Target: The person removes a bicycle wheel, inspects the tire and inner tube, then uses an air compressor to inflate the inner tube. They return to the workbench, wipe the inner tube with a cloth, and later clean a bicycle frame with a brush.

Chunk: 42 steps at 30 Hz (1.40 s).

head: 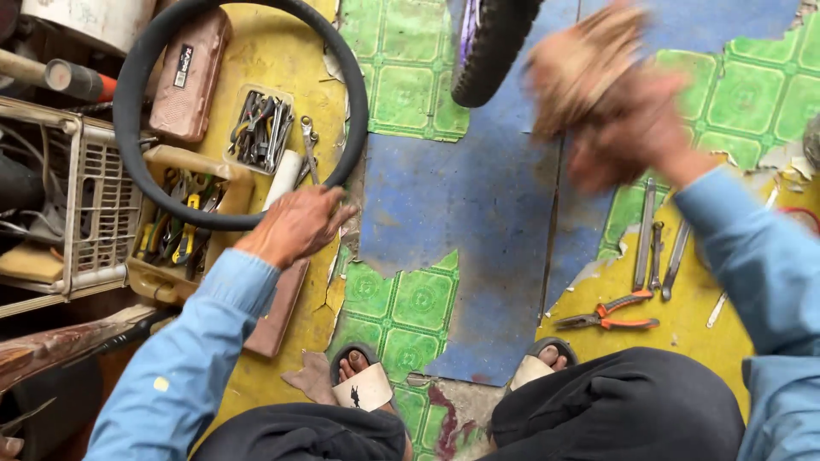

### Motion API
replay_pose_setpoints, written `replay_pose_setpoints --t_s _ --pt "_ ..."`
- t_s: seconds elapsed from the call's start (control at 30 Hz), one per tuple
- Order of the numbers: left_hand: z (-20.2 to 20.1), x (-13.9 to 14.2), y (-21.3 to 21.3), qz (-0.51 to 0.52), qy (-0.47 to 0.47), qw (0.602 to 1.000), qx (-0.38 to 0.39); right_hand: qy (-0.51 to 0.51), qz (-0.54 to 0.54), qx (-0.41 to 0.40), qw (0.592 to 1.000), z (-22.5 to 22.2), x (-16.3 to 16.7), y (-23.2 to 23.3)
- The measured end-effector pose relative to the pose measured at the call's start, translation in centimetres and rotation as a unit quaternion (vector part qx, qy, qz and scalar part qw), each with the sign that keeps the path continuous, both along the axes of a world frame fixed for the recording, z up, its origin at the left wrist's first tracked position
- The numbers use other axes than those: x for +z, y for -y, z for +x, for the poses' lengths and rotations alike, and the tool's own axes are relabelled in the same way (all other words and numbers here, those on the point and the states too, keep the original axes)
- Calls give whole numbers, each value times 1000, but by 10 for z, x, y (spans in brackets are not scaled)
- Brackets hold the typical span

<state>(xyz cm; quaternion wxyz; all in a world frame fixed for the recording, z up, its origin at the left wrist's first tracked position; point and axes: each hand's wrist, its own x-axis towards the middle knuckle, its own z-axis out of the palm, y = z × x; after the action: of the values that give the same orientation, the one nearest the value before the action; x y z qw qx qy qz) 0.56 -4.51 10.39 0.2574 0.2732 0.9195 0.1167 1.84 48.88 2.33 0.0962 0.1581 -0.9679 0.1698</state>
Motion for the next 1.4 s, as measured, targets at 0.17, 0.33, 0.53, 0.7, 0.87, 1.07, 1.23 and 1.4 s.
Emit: replay_pose_setpoints --t_s 0.17,0.33,0.53,0.7,0.87,1.07,1.23,1.4 --pt "-36 24 -49 -54 14 998 -14 192 144 -15 971 84 -74 77" --pt "-50 19 -81 61 -90 994 -1 -18 135 -216 967 14 -3 9" --pt "-37 2 -113 295 36 924 240 37 113 -112 987 -39 115 -19" --pt "2 -12 -143 384 245 835 310 72 127 -38 989 -46 127 19" --pt "24 -60 -172 552 499 588 318 41 137 62 988 -16 64 95" --pt "25 -159 -182 723 248 524 376 39 -63 -24 997 34 -21 269" --pt "1 -185 -101 528 25 706 470 208 -335 -97 914 52 -27 326" --pt "-9 -153 -71 636 235 428 598 137 -286 59 947 57 6 334"
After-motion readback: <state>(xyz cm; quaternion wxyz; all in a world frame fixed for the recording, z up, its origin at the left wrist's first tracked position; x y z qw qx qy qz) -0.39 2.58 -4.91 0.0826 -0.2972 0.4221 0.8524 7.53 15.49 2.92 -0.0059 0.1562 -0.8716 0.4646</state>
